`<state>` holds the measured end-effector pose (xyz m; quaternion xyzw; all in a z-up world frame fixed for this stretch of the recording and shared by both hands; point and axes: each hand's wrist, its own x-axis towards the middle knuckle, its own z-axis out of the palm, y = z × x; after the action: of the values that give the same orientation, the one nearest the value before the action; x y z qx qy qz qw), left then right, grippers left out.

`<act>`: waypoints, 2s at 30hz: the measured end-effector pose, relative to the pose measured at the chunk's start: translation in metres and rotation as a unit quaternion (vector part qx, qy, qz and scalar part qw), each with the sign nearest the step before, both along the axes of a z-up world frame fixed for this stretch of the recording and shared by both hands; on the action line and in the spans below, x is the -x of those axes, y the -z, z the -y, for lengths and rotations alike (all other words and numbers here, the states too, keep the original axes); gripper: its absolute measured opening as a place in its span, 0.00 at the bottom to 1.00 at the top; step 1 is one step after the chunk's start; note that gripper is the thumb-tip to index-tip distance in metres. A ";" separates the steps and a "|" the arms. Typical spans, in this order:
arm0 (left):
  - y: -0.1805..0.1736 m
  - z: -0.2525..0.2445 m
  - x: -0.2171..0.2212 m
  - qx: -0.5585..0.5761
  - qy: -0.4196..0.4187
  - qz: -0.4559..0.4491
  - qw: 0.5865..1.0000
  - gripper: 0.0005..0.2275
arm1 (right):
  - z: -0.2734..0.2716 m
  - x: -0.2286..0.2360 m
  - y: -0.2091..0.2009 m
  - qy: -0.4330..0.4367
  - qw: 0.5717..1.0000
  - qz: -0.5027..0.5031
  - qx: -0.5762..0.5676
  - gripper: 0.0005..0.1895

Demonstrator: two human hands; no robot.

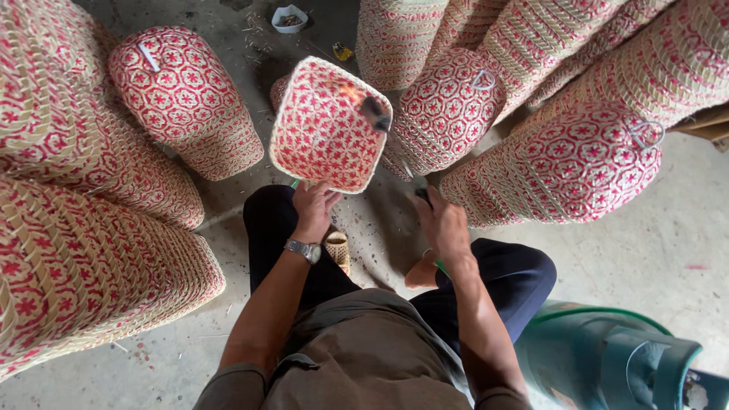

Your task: The person uses a handheld blowtorch to apply heat to the edges of small woven baskets. They pick up each basket, rotate it to treat all sides, and then place it back on the floor among other similar baskets.

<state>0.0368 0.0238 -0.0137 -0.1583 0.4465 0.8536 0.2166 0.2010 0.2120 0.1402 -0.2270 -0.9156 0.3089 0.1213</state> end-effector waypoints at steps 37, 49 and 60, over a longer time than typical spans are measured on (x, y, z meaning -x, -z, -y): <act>-0.040 0.012 -0.118 0.327 0.192 -0.741 0.555 0.41 | -0.052 0.006 0.049 0.101 0.989 -0.098 0.036 0.21; -0.009 0.023 -0.006 0.261 0.003 -0.515 0.816 0.19 | -0.010 0.000 -0.044 0.060 0.972 -0.151 0.168 0.25; -0.038 0.135 0.224 -0.269 -0.257 -0.353 0.858 0.16 | 0.002 -0.010 -0.051 0.087 0.979 -0.101 0.155 0.20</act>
<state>-0.1867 -0.1116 0.0239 0.1094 0.1897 0.9644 -0.1484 0.2114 0.2095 0.1911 -0.2896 -0.8165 0.4563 0.2031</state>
